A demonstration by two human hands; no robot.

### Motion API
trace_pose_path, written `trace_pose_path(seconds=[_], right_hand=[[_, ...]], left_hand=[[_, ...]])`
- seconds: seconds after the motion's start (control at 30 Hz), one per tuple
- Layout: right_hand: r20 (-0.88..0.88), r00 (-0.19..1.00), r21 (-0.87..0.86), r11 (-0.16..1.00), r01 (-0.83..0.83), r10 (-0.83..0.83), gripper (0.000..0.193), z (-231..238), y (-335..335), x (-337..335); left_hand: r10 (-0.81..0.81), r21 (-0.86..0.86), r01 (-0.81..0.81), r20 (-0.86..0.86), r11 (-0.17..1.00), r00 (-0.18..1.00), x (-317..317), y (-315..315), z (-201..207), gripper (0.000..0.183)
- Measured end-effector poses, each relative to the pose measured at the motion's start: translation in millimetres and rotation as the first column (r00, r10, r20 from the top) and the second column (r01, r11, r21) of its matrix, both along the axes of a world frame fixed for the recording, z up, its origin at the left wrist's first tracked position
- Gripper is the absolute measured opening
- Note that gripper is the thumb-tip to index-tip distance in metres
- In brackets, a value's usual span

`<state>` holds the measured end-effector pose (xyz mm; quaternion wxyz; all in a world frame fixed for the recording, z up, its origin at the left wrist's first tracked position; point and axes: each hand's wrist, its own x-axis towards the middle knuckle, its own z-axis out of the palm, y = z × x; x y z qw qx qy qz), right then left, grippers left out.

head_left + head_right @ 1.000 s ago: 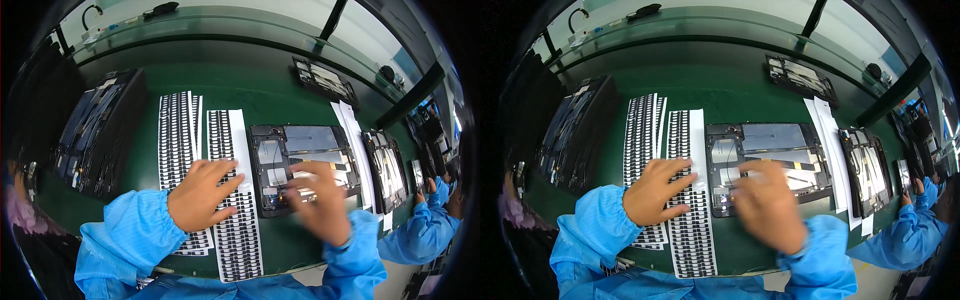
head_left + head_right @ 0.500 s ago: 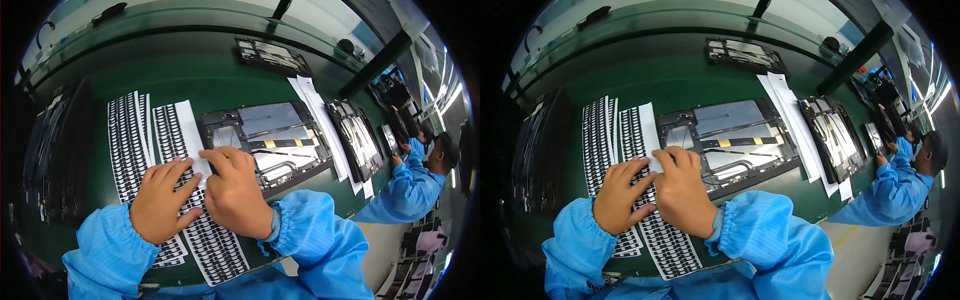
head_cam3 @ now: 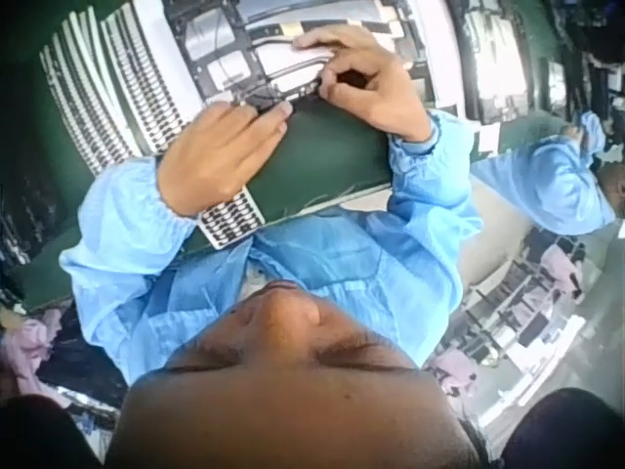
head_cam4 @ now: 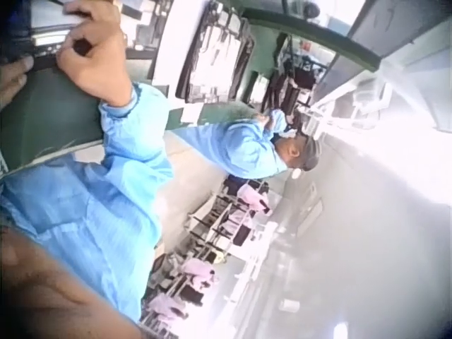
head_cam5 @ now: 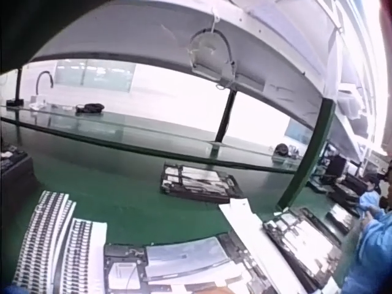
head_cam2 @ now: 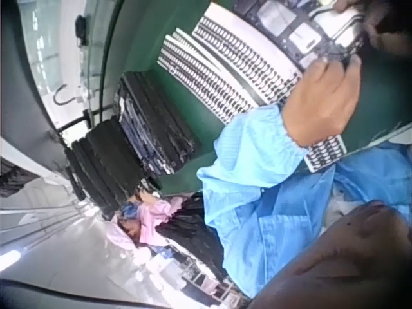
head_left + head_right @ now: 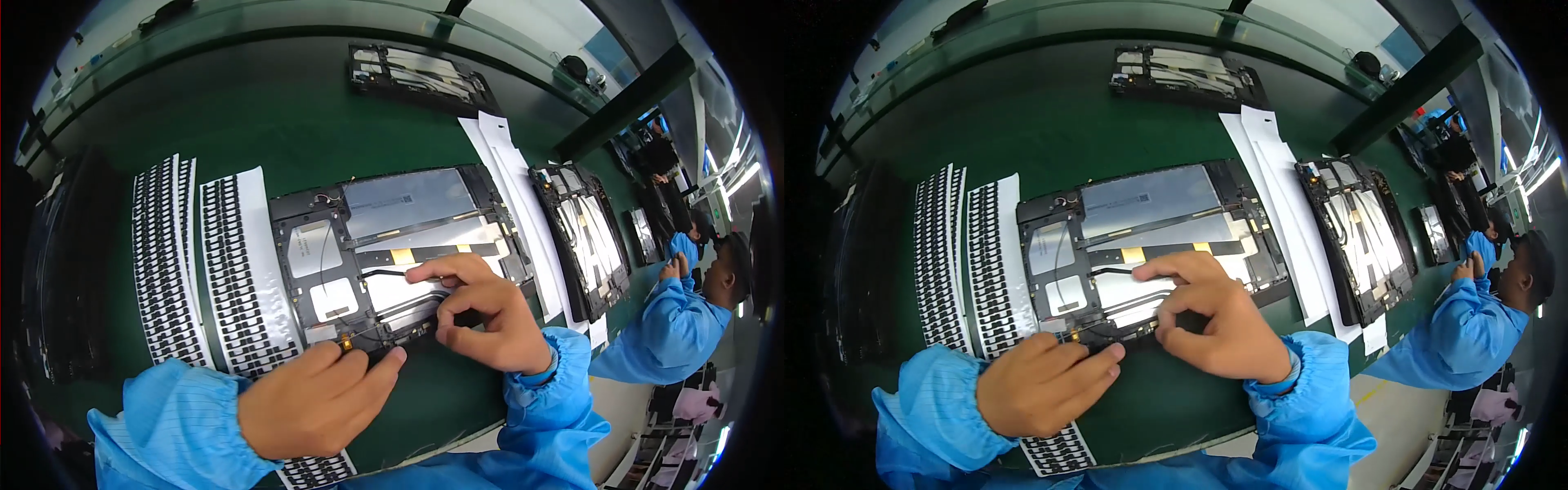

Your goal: The person assembles tablet housings by retrieving tablet assemblies one by one, routing and pressing internal cables into place along the edges by hand, and stacking the completed units on the workbench.

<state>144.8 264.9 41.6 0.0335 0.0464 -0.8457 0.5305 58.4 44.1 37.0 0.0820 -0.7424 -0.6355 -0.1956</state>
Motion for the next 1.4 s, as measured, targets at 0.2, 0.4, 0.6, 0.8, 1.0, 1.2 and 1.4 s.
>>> trace_pose_path(seconds=[0.2,0.4,0.6,0.8,1.0,1.2,1.4], right_hand=[[-0.022,0.999,0.083,0.996,0.039,-0.037,0.003,-4.2,-3.4,-4.3],[-0.014,0.999,0.043,0.998,0.044,-0.044,0.003,-3.2,-4.4,-8.0],[-0.037,0.999,0.121,0.992,0.043,-0.039,0.004,-1.0,-5.2,-8.9],[-0.041,0.999,0.146,0.988,0.038,-0.033,0.004,-0.4,-5.5,-9.1],[-0.061,0.998,0.167,0.985,0.042,-0.032,0.004,-0.1,-6.2,-8.4],[0.01,0.998,0.061,0.996,0.067,-0.068,0.011,-0.8,6.6,1.5],[-0.111,0.994,0.165,0.986,0.027,-0.009,0.015,-1.2,2.9,-0.9]], left_hand=[[0.007,0.001,-0.007,-0.025,1.0,1.0,-3.6,4.7,-19.9,0.021],[-0.012,-0.029,0.011,-0.032,1.0,0.999,-4.4,2.8,-16.6,0.021],[0.069,-0.064,-0.069,-0.005,0.996,0.998,0.3,2.6,-15.7,0.017],[0.072,-0.07,-0.074,-0.023,0.995,0.997,1.1,2.4,-14.7,0.015],[0.119,-0.102,-0.125,-0.058,0.987,0.991,4.7,7.6,-11.6,0.019],[0.063,-0.083,-0.078,-0.169,0.993,0.984,-1.9,11.4,-17.8,0.021],[0.08,-0.082,-0.098,-0.199,0.992,0.977,-0.8,11.3,-18.8,0.021]])
